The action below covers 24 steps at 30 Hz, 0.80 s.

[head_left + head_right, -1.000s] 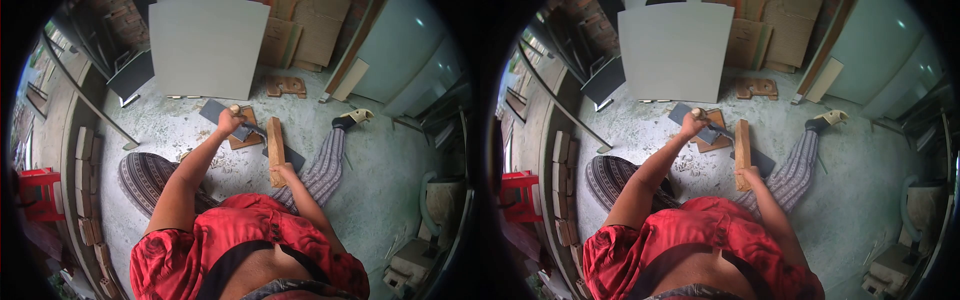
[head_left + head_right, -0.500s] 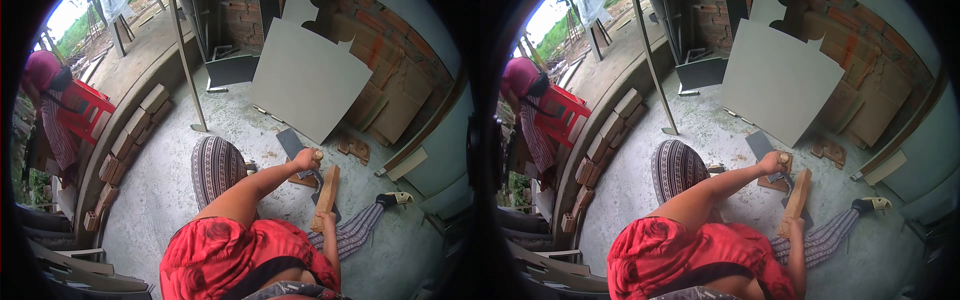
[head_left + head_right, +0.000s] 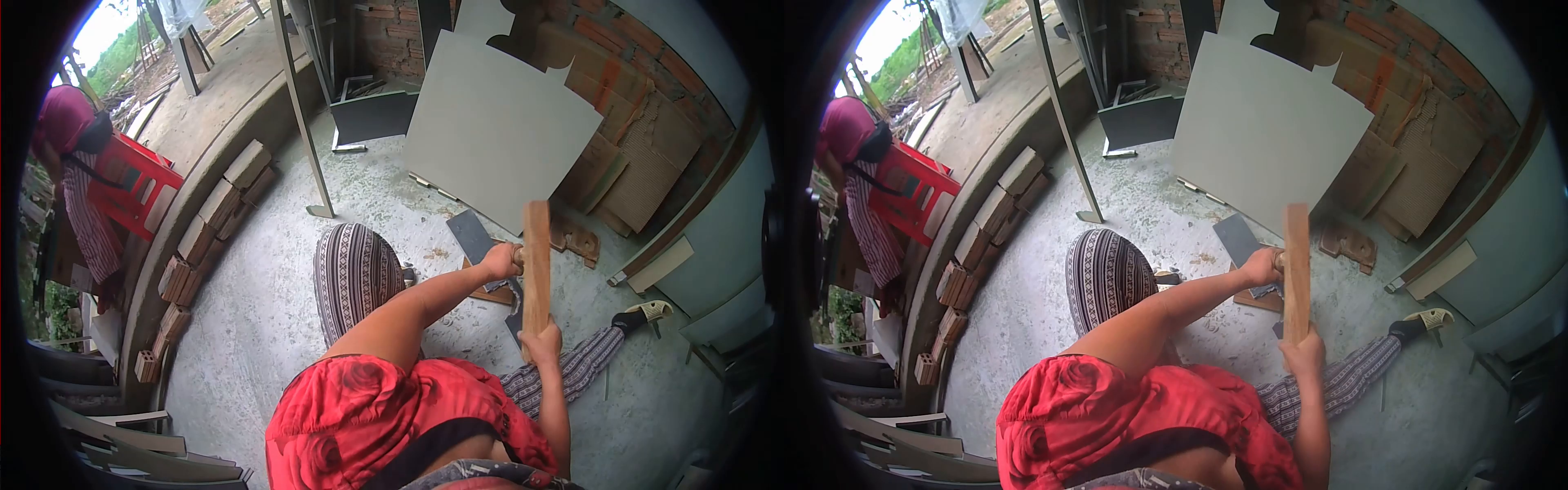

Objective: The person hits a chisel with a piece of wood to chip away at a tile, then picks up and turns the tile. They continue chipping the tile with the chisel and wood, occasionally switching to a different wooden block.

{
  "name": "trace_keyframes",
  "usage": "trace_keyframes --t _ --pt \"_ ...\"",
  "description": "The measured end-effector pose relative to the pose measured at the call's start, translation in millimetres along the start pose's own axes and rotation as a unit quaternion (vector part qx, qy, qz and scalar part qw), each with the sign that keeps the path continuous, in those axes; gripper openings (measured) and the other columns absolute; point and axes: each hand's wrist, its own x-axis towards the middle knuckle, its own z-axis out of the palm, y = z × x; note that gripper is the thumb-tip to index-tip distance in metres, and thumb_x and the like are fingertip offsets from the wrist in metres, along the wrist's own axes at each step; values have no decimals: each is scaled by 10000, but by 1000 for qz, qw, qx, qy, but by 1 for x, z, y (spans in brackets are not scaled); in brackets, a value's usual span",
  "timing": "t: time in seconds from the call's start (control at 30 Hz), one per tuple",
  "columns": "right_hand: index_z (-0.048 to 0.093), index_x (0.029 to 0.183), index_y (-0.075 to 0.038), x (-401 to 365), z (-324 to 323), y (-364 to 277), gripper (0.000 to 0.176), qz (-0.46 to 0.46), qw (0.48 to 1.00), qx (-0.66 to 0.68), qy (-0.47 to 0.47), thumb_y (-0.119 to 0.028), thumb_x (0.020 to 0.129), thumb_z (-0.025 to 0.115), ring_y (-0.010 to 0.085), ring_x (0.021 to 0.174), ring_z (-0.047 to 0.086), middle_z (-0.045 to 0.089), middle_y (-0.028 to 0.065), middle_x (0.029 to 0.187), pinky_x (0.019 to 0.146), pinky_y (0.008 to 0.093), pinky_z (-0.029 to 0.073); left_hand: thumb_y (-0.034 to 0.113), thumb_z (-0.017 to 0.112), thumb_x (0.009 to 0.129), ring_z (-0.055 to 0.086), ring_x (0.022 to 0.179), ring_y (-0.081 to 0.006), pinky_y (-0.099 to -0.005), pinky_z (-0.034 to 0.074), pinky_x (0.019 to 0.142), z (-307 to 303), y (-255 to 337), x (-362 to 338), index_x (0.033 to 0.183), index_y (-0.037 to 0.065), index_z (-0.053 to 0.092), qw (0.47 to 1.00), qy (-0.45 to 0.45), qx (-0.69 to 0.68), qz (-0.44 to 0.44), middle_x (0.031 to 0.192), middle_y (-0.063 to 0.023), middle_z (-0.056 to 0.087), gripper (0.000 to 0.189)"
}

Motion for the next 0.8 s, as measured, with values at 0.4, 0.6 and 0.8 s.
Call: trace_keyframes --t 0.4,0.6,0.8 --pt "610 895 43 -19 16 88 277 307 925 217 -56 -83 660 688 190 618 608 617 64 753 592 294 490 206 710 563 602 873 -336 -399 471 757 -6 -2 -12 885 87 579 999 -31 9 14 873 -147 633 367" --pt "512 1172 5 -23 38 186 523 403 905 129 -44 -103 701 710 199 848 607 606 106 1013 668 311 481 244 777 572 603 887 -343 -393 473 774 -5 15 -20 941 88 591 998 -32 30 36 881 -139 641 441" --pt "368 1363 -6 -10 -106 56 591 297 883 241 -273 -125 830 593 208 1254 411 454 133 1335 948 287 363 182 798 644 589 753 -168 -306 472 718 -106 144 10 875 19 612 982 -186 22 38 793 -78 643 339"
